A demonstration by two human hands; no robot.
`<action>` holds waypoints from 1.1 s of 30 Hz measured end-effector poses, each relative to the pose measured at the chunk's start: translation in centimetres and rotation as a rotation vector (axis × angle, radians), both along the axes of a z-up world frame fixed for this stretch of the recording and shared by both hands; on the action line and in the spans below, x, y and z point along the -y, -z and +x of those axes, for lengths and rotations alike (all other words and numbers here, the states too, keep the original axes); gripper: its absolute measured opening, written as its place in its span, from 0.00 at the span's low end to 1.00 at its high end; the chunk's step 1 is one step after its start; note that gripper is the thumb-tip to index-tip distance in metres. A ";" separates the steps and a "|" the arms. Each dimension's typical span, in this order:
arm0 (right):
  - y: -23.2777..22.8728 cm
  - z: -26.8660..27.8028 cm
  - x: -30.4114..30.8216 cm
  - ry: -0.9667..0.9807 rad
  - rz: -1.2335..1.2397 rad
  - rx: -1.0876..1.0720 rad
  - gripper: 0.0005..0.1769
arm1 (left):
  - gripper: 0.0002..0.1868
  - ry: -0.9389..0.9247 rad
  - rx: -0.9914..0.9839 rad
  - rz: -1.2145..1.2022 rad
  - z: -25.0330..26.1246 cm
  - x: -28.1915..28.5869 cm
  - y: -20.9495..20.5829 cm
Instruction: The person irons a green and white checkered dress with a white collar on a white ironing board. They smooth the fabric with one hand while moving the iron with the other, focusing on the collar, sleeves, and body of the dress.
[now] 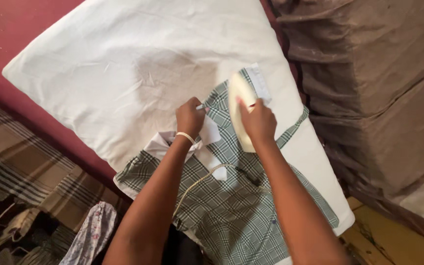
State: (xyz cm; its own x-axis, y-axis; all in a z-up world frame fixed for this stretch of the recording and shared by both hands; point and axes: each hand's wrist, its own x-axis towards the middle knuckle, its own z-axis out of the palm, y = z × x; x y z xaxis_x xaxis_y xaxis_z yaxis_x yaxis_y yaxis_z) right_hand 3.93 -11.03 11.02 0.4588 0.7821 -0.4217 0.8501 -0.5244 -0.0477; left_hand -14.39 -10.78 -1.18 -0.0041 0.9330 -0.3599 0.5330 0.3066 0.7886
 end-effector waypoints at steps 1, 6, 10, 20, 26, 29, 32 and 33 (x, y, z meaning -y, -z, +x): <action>0.2 0.4 0.0 0.065 0.047 0.024 0.37 | 0.16 0.005 -0.009 0.005 0.1 -0.2 -0.1; 1.9 3.6 -3.2 0.347 0.216 0.034 0.36 | 0.14 0.142 -0.185 -0.165 0.2 -1.4 -2.3; 1.4 4.8 -1.8 0.046 0.090 -0.007 0.36 | 0.23 0.257 -0.311 0.080 3.3 -1.7 -5.5; 1.5 6.3 -2.7 0.059 0.132 -0.050 0.36 | 0.39 0.663 -0.503 0.506 4.0 -1.6 -3.0; 0.1 5.9 -1.3 0.124 0.056 -0.146 0.39 | 0.24 0.465 -0.190 0.248 4.6 -4.3 -1.1; 0.2 4.9 0.9 0.092 0.054 -0.147 0.39 | 0.17 0.485 -0.191 0.279 5.7 -7.5 1.3; -1.0 3.8 4.3 0.056 0.008 -0.168 0.40 | 0.07 0.537 -0.147 0.159 6.3 -9.3 1.9; -1.4 3.4 5.2 0.051 -0.005 -0.180 0.41 | 0.10 0.502 -0.078 0.113 6.2 -9.8 1.6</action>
State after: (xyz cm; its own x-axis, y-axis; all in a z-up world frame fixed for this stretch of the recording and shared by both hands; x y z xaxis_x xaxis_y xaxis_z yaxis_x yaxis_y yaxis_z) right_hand 7.37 -16.19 12.45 0.4144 0.7572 -0.5049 0.8002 -0.5674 -0.1941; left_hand -8.18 -0.94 -2.80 0.4312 0.8599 -0.2733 0.6512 -0.0869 0.7539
